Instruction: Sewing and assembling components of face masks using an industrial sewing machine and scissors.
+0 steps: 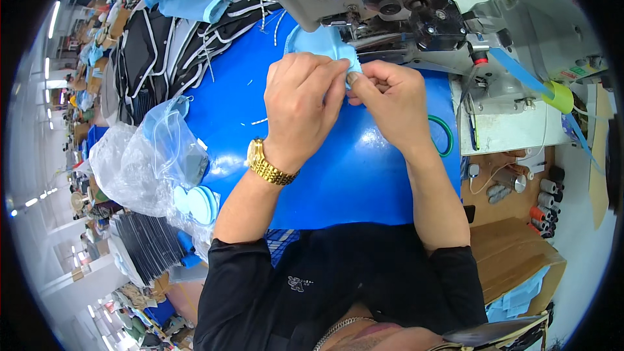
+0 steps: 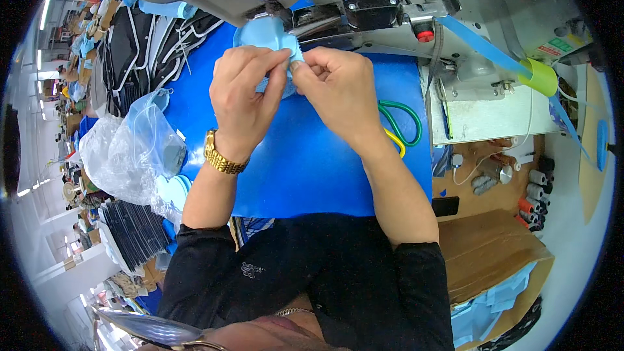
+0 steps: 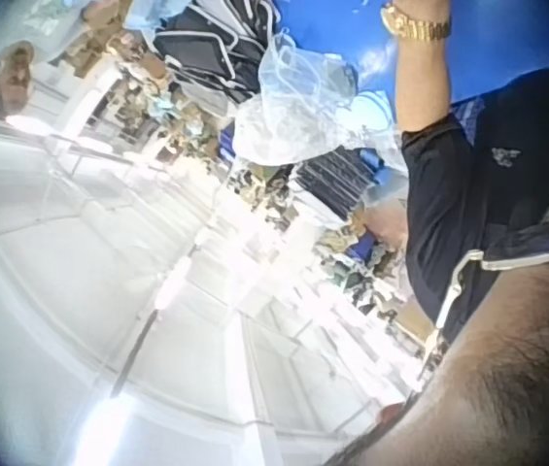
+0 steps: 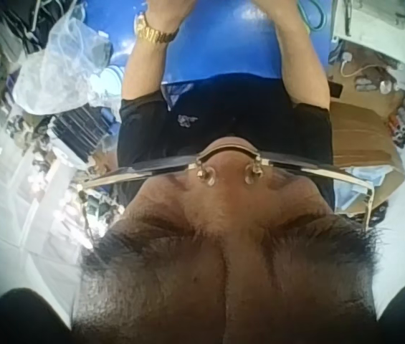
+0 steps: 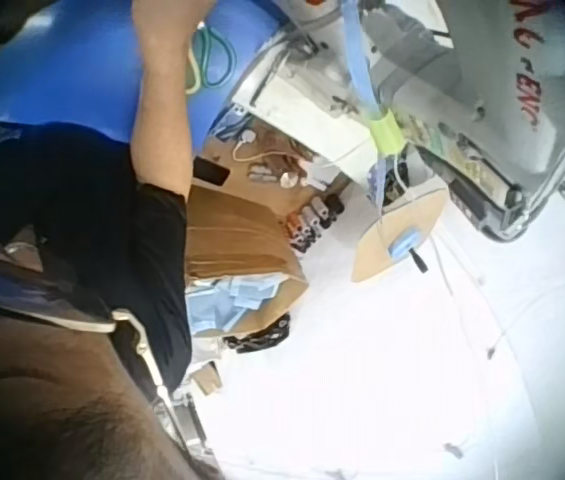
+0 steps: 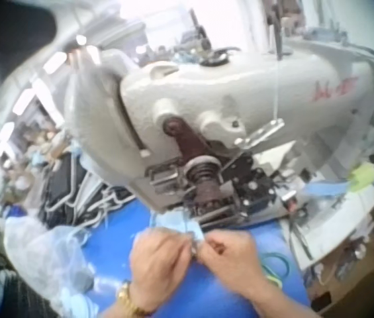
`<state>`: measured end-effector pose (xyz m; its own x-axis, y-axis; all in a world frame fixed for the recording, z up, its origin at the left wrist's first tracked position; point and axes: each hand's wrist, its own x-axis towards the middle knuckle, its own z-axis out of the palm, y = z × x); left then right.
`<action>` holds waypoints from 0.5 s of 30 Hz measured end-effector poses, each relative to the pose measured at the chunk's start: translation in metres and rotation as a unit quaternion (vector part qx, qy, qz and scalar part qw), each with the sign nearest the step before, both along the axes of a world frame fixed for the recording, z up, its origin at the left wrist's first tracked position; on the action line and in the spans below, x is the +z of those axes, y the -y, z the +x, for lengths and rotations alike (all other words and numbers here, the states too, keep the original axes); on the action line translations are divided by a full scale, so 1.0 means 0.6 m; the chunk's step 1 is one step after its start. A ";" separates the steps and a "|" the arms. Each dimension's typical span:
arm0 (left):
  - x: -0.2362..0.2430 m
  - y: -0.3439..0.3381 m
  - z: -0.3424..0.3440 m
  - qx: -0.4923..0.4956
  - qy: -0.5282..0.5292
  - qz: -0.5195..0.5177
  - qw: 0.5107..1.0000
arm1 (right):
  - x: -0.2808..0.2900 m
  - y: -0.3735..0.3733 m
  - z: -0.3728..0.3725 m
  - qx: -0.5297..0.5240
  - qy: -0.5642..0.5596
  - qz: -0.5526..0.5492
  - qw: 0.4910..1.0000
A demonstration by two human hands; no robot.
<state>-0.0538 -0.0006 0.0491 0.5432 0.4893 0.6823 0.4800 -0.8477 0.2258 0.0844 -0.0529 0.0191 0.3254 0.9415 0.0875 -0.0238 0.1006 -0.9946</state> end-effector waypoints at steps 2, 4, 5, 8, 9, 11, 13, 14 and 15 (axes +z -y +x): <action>0.000 -0.001 0.003 0.003 -0.005 -0.013 1.000 | -0.003 -0.003 0.004 0.012 0.016 -0.003 1.000; 0.000 -0.001 0.001 0.006 -0.008 -0.010 1.000 | -0.001 -0.002 0.003 0.015 0.013 -0.006 1.000; 0.000 0.000 0.000 0.007 -0.011 -0.008 1.000 | 0.001 -0.001 0.003 0.016 0.010 -0.009 1.000; 0.002 0.003 -0.001 0.015 -0.019 -0.019 1.000 | 0.005 0.000 0.002 0.015 0.014 -0.017 1.000; 0.004 0.003 0.001 0.016 -0.019 -0.019 1.000 | 0.006 -0.001 0.003 0.015 0.014 -0.017 1.000; 0.005 0.003 0.007 0.024 -0.012 -0.021 0.999 | 0.006 -0.002 0.004 0.005 0.010 -0.022 1.000; 0.004 0.004 0.011 0.033 -0.013 -0.024 0.999 | 0.007 -0.004 0.005 0.007 0.009 -0.022 1.000; 0.004 0.004 0.012 0.041 -0.013 -0.029 0.999 | 0.008 -0.005 0.006 0.007 0.008 -0.022 1.000; 0.003 0.004 0.011 0.041 -0.013 -0.029 0.999 | 0.009 -0.004 0.006 0.008 0.008 -0.022 1.000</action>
<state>-0.0470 -0.0030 0.0508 0.5164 0.5709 0.6383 0.5539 -0.7911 0.2595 0.0882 -0.0503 0.0247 0.3100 0.9494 0.0502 -0.0086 0.0556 -0.9984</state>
